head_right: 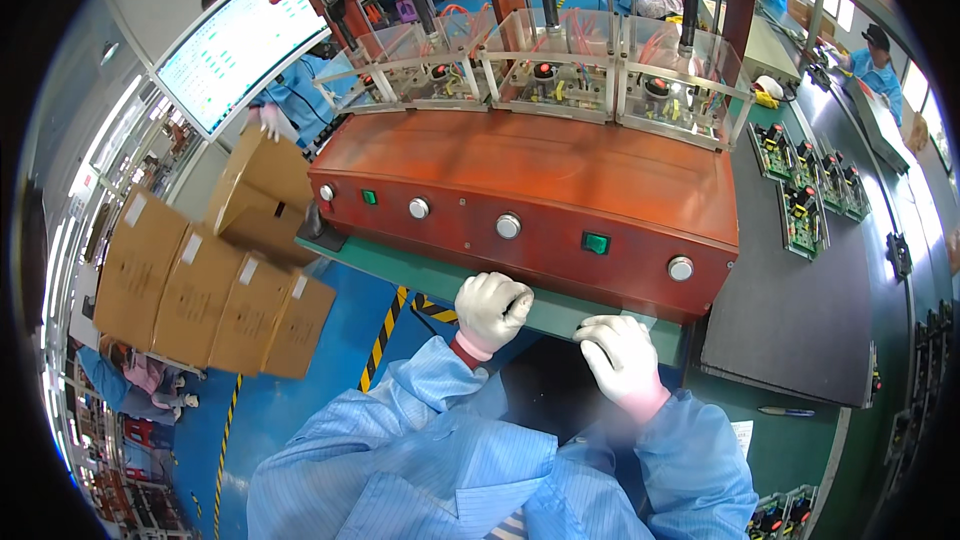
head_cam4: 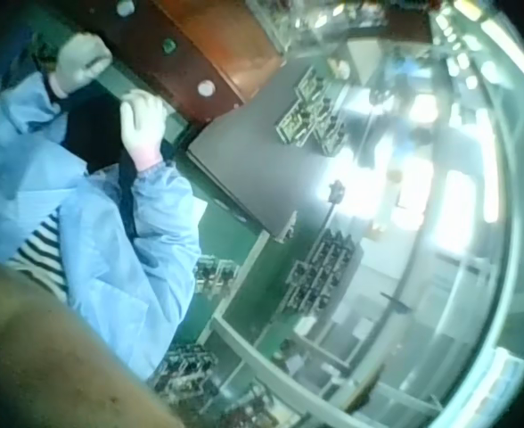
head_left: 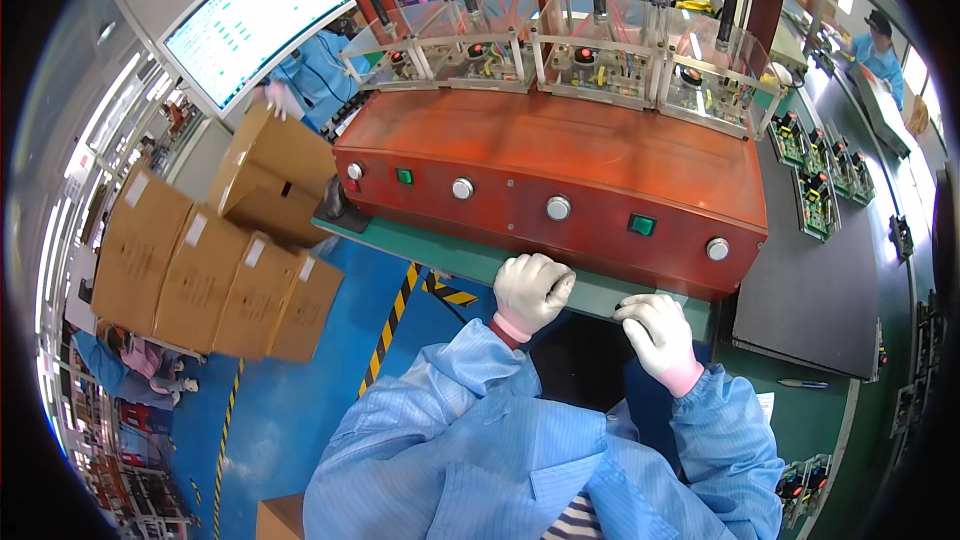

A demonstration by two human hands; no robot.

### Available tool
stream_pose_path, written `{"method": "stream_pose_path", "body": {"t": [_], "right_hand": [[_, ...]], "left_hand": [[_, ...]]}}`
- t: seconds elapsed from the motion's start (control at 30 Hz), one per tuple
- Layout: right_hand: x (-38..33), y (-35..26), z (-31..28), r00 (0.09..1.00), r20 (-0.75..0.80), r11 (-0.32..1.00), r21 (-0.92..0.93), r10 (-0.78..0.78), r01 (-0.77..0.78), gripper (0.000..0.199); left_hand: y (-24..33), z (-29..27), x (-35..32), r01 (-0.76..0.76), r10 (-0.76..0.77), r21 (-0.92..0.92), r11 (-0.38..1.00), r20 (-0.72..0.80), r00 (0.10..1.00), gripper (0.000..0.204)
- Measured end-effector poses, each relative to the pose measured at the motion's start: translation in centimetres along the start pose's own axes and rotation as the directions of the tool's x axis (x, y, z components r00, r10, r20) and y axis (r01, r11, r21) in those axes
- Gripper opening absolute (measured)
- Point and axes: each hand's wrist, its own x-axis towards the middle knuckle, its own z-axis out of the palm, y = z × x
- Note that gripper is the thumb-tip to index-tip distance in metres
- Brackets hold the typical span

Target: The person tests circuit boards by loading them into testing machine fixtures by hand, pressing buttons to run the test cycles, and removing the boards.

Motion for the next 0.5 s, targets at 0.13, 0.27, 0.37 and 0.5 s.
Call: {"method": "stream_pose_path", "body": {"t": [0.13,0.27,0.37,0.5], "right_hand": [[-0.18,0.13,0.0,1.0,0.005,1.0,0.021,0.009,-0.009,0.015],[-0.06,0.06,-0.07,1.0,0.006,1.0,0.024,0.008,-0.008,0.015],[-0.03,0.08,-0.03,1.0,0.01,1.0,0.017,0.012,-0.012,0.015],[0.03,0.04,-0.05,1.0,0.014,1.0,0.009,0.012,-0.012,0.015]], "left_hand": [[0.02,0.1,-0.01,0.002,-0.002,-0.011,1.0,-0.015,1.0,0.018],[0.23,-0.21,0.32,0.011,-0.011,-0.035,0.999,-0.005,1.0,0.017],[0.09,-0.17,0.27,0.011,-0.011,-0.033,0.999,-0.001,1.0,0.016],[0.05,-0.23,0.29,0.01,-0.01,-0.028,1.0,0.003,1.0,0.016]]}}
